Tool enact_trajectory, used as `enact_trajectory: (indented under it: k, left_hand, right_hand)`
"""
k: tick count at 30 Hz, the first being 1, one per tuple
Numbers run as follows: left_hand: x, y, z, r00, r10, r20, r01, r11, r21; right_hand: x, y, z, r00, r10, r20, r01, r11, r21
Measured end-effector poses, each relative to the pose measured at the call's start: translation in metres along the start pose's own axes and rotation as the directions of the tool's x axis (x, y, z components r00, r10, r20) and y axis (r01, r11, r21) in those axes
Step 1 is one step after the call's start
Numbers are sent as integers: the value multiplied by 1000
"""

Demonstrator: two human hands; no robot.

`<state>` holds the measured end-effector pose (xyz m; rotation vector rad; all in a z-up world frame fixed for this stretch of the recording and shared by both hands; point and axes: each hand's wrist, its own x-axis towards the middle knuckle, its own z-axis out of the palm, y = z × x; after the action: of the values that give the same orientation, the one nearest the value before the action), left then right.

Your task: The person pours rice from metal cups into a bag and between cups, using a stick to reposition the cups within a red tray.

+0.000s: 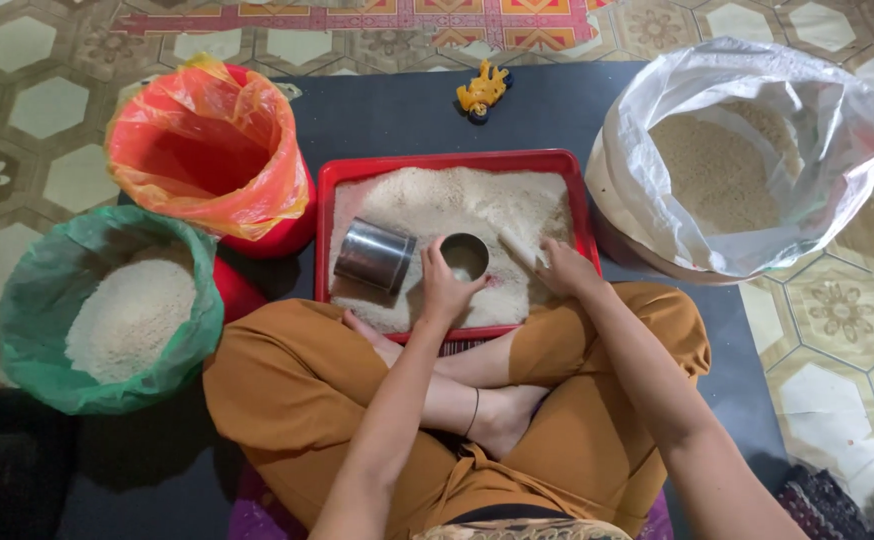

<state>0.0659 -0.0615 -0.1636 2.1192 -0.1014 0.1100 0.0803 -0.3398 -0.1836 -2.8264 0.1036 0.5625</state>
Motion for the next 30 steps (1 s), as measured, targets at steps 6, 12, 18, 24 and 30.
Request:
enact_trajectory:
  k: [6,12,18,24,30]
  left_hand:
    - [18,75,-89,942,72,-328,-165,950,-265]
    - [27,98,-196,786,-22,-618,-398,747,-532]
    - [5,65,-300,578,41,-815,-573,732,-370]
    - [-10,51,-347,583,-421,-695,-611,337,-716]
    - [-11,86,-357,474,-741,-475,-759,-71,-647]
  right_hand:
    - [-7,1,-6,998,47,32,-51,989,138]
    - [-8,3,-3,996,30,82,-39,992,120]
    - [-26,-12,-17,999,16,51,-21,994,105]
    - [-29,-14,-17,999,-43,-17,44,995,95]
    - [-32,-17,-18,999,-32,-15,33,995,99]
